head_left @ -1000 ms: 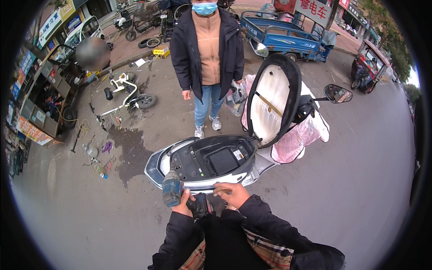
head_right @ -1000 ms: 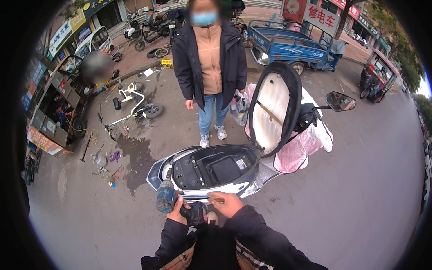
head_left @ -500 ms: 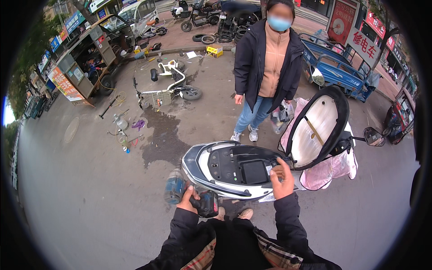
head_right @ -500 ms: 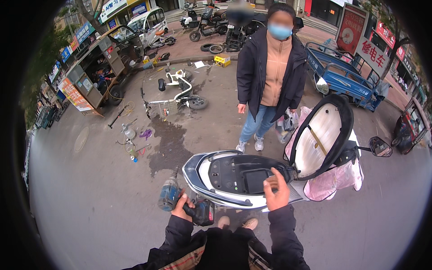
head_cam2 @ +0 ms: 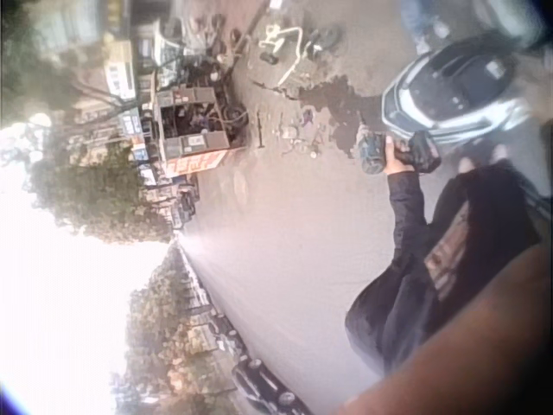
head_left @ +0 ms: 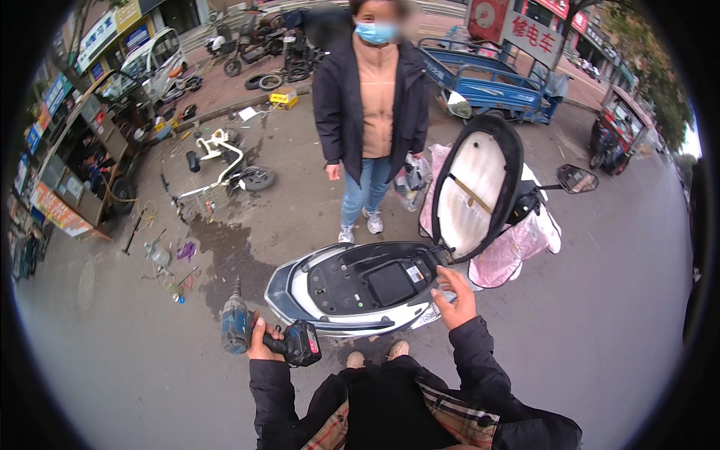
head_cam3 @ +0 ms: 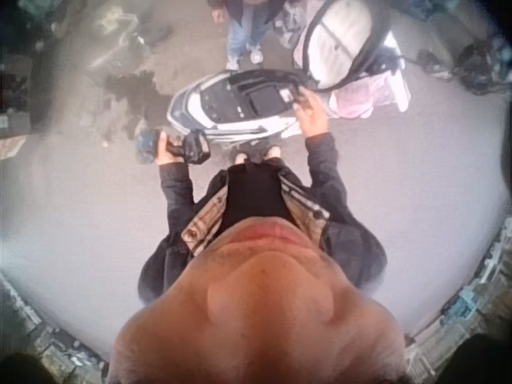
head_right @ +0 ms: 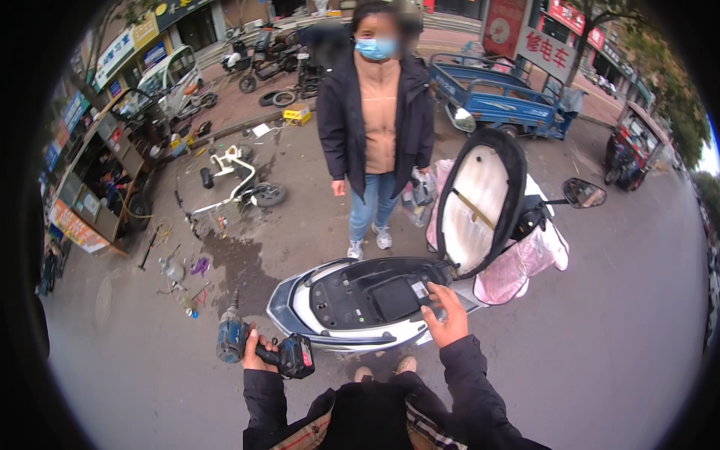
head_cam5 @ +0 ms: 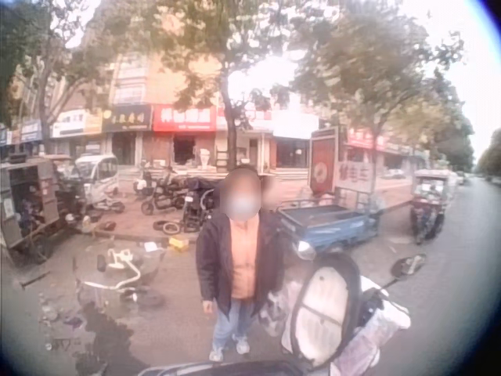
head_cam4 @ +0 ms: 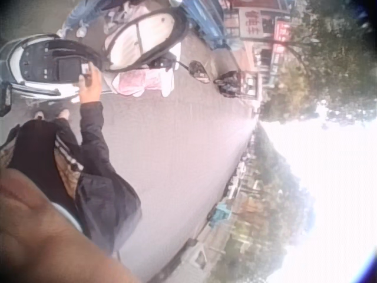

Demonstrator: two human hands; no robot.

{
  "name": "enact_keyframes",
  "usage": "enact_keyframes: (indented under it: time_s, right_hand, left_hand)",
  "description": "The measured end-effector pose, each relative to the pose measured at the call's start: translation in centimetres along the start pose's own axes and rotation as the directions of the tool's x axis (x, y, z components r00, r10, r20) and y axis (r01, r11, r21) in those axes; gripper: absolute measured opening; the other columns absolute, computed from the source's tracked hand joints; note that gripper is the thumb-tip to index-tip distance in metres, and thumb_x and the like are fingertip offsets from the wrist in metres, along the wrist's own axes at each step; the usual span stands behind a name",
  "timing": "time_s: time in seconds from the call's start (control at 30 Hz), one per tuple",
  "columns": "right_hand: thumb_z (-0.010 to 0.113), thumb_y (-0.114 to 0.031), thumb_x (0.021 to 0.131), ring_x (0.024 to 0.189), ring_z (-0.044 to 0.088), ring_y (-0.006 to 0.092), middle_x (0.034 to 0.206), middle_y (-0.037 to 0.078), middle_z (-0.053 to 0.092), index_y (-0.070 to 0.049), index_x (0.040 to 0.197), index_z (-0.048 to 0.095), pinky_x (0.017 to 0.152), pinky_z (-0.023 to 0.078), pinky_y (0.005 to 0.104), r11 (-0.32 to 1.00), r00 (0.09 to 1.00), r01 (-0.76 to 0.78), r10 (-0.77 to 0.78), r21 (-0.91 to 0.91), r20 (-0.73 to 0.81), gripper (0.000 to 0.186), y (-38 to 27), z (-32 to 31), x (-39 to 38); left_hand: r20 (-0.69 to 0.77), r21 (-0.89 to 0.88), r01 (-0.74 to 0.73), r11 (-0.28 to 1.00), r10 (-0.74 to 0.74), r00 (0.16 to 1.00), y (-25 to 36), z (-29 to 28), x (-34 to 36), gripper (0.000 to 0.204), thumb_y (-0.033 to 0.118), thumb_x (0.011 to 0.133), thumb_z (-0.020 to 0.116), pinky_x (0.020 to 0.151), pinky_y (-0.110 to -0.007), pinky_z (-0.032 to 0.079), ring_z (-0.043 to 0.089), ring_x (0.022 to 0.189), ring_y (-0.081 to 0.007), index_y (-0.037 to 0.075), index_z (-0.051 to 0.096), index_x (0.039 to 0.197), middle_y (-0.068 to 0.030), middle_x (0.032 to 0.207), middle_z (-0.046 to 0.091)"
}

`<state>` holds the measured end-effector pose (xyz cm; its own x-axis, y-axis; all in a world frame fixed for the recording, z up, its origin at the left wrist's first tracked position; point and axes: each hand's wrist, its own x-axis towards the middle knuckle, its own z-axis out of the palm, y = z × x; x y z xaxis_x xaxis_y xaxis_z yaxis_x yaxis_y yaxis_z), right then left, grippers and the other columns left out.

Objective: The person uses a cordless impact driver to remove the seat of a white scooter, then unscrews several fasteners inside the seat compartment. A bystander places a plastic bag of items into the compartment while the person continues to work with the driver.

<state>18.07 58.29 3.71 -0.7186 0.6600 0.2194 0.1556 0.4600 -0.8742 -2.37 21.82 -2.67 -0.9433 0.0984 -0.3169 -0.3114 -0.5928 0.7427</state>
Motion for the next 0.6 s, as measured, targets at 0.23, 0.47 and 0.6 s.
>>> enact_keyframes:
  time_s: [0.23,0.47,0.6]
  right_hand:
    - [0.07,-0.002,0.085,0.112,0.065,0.0261,0.131,0.017,0.063,-0.003,0.149,0.048,0.095,0.053,0.0373,0.995,0.886,-0.078,0.043,-0.058,-0.461,0.068,5.3,-9.2,-0.6]
    - [0.063,-0.003,0.093,0.115,0.062,0.0243,0.136,0.019,0.056,-0.004,0.155,0.038,0.097,0.052,0.0379,0.983,0.785,-0.143,0.181,0.112,-0.593,0.067,5.5,-12.2,-0.3]
    - [0.065,-0.001,0.091,0.115,0.062,0.0257,0.137,0.02,0.056,-0.004,0.154,0.041,0.097,0.052,0.0379,0.972,0.878,-0.146,0.213,0.185,-0.428,0.068,5.2,-7.4,0.1]
  left_hand:
    - [0.294,0.176,0.297,0.938,-0.338,0.894,-7.1,8.0,-1.2,0.043,0.014,0.094,0.068,0.064,-0.033,0.047,0.051,0.065,-0.0167,0.002,0.058,0.134,-0.0028,0.074,0.051]
    - [0.525,0.53,-0.01,0.848,-0.319,0.789,-9.0,14.0,-3.8,0.043,0.006,0.093,0.071,0.07,-0.03,0.049,0.059,0.07,-0.0146,-0.004,0.059,0.133,-0.0038,0.085,0.06]
    - [0.478,0.494,-0.021,0.869,-0.252,0.842,-8.1,12.8,-3.7,0.042,0.009,0.093,0.072,0.069,-0.031,0.049,0.059,0.069,-0.0154,-0.004,0.059,0.131,-0.0048,0.082,0.06]
